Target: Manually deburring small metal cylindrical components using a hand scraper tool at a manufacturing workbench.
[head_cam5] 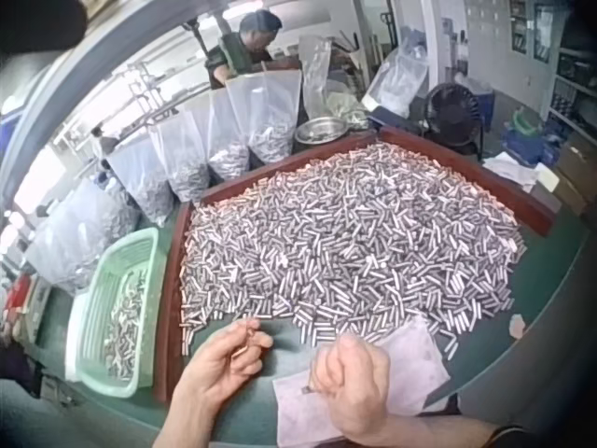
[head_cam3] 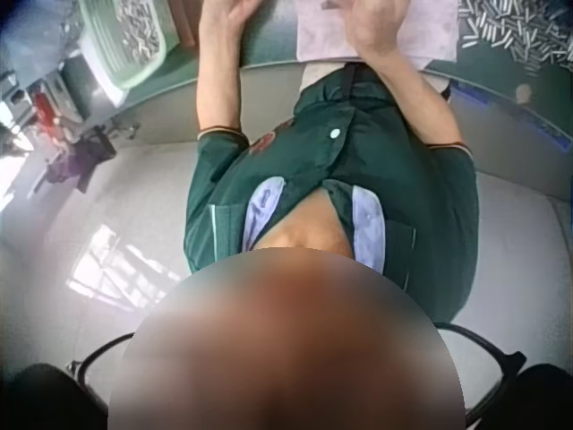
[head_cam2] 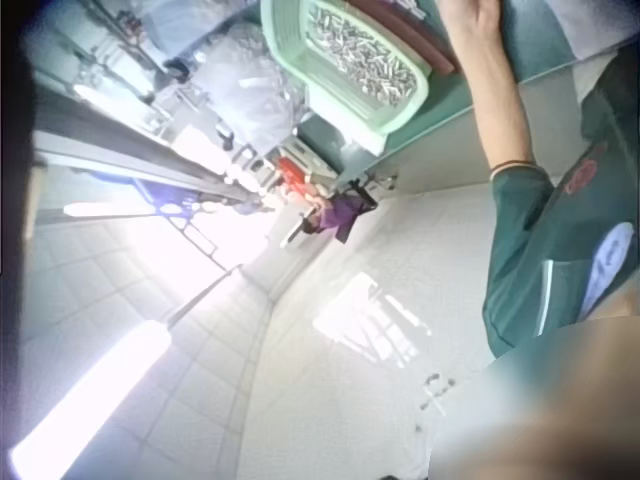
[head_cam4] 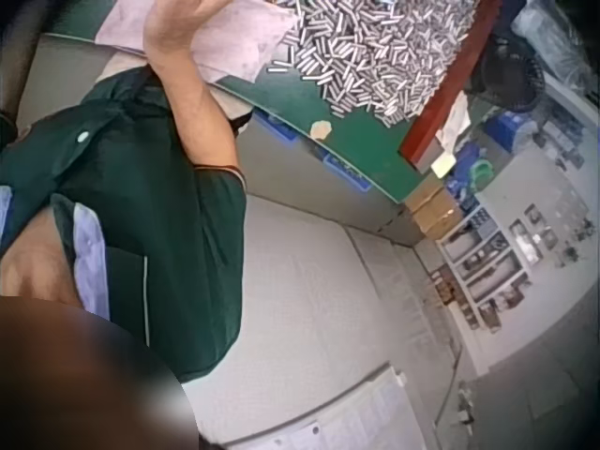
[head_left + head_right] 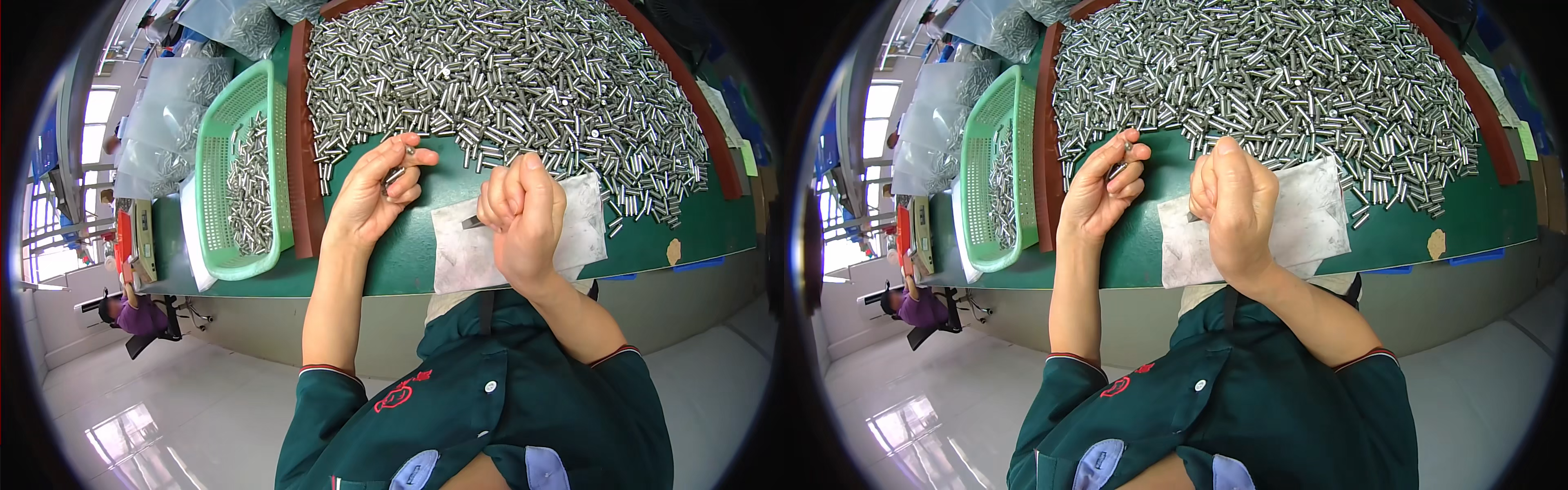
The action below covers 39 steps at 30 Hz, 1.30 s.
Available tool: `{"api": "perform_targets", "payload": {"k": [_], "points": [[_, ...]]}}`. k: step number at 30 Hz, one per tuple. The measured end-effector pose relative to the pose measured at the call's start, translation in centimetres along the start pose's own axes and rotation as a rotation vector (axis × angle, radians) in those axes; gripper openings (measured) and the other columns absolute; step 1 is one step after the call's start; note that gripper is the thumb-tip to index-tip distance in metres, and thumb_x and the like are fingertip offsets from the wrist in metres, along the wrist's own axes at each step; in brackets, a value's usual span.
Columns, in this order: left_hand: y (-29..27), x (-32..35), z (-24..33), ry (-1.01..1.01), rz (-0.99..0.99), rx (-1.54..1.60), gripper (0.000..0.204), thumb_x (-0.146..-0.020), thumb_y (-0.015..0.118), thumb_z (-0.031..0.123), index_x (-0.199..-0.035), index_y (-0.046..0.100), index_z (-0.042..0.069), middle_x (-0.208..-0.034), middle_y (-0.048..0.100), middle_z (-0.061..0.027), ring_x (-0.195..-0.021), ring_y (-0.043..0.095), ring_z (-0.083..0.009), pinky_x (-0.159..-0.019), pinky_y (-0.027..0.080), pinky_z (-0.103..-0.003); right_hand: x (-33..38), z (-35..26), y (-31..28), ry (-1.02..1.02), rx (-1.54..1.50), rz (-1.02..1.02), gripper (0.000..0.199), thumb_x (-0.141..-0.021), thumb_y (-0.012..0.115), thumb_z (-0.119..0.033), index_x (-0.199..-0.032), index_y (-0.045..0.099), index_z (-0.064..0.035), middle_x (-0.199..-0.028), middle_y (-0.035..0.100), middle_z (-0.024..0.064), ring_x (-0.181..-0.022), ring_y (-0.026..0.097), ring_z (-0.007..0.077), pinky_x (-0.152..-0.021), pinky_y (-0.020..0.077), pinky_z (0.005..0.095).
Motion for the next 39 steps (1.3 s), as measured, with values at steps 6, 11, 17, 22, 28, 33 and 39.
{"api": "perform_targets", "payload": {"k": [6, 11, 17, 22, 28, 33, 39], "points": [[0.1, 0.4, 0.2, 0.012, 0.021, -0.010, 0.015, -0.087, 0.045, 0.014, -0.094, 0.050, 0.002, -0.079, 0.057, -0.0132, -0.046, 0.032, -0.0051, -0.044, 0.027, -0.018, 0.0, -0.1, 0.2, -0.005, -0.007, -0.006, 0.037, -0.091, 0.031, -0.018, -0.055, 0.028, -0.0077, -0.049, 0.029, -0.0013, -0.043, 0.025, 0.0053, -0.039, 0.0210, 0.0207], [2.6, 3.0, 1.1, 0.255, 0.064, -0.317, 0.013, -0.089, 0.040, 0.015, -0.091, 0.046, 0.005, -0.058, 0.035, 0.0016, -0.046, 0.027, -0.0047, -0.042, 0.023, -0.019, -0.1, -0.1, -0.5, -0.038, 0.013, 0.019, 0.038, -0.090, 0.032, -0.018, -0.054, 0.028, -0.0079, -0.048, 0.029, -0.0012, -0.043, 0.024, 0.0054, -0.039, 0.0208, 0.0212], [4.0, 8.7, 7.6, 1.165, 0.925, -1.444, 0.009, -0.087, 0.041, 0.008, -0.090, 0.047, 0.002, -0.063, 0.039, 0.0019, -0.053, 0.033, -0.0028, -0.045, 0.026, -0.017, 0.0, -0.1, 0.1, -0.058, 0.116, -0.002, 0.038, -0.090, 0.028, -0.022, -0.055, 0.027, -0.0095, -0.045, 0.027, 0.0001, -0.039, 0.018, 0.0067, -0.037, 0.0190, 0.0221], [0.9, 8.5, 10.1, 0.999, 0.975, -2.223, 0.023, -0.075, 0.058, 0.012, -0.096, 0.056, 0.003, -0.102, 0.053, -0.0150, -0.095, 0.048, -0.0288, -0.082, 0.037, -0.036, 0.0, 0.1, -0.1, -0.050, 0.126, -0.017, 0.037, -0.090, 0.028, -0.022, -0.055, 0.028, -0.0092, -0.046, 0.027, 0.0004, -0.039, 0.018, 0.0068, -0.037, 0.0193, 0.0221], [3.7, 1.1, 3.5, 0.864, 0.304, -1.926, 0.010, -0.065, 0.064, 0.004, -0.074, 0.060, 0.004, -0.073, 0.055, -0.0083, -0.077, 0.050, -0.0250, -0.070, 0.040, -0.034, 0.0, -0.1, -0.4, -0.061, 0.097, -0.009, 0.037, -0.090, 0.028, -0.021, -0.056, 0.028, -0.0092, -0.045, 0.027, 0.0004, -0.039, 0.018, 0.0065, -0.037, 0.0190, 0.0219], [2.0, -1.8, 0.7, 0.833, 0.262, -1.959, 0.008, -0.065, 0.062, 0.005, -0.072, 0.058, 0.005, -0.070, 0.050, -0.0072, -0.072, 0.046, -0.0254, -0.064, 0.035, -0.036, 0.1, -0.2, 0.0, -0.055, 0.080, -0.025, 0.037, -0.091, 0.028, -0.022, -0.055, 0.028, -0.0092, -0.045, 0.027, 0.0001, -0.039, 0.018, 0.0062, -0.037, 0.0186, 0.0218], [1.9, -1.7, 0.2, 0.894, 0.237, -1.964, 0.010, -0.066, 0.060, 0.002, -0.074, 0.054, 0.004, -0.073, 0.049, -0.0081, -0.072, 0.046, -0.0255, -0.065, 0.036, -0.034, 0.0, -0.1, 0.0, -0.044, 0.095, 0.010, 0.038, -0.091, 0.027, -0.023, -0.055, 0.027, -0.0094, -0.045, 0.026, -0.0001, -0.039, 0.018, 0.0065, -0.037, 0.0182, 0.0221]]}}
Point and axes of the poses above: each hand's wrist, its own x-axis away from the middle knuckle, its own y-axis out of the palm, z = x × y, the point moved 1 cm from there along -x, towards the middle knuckle
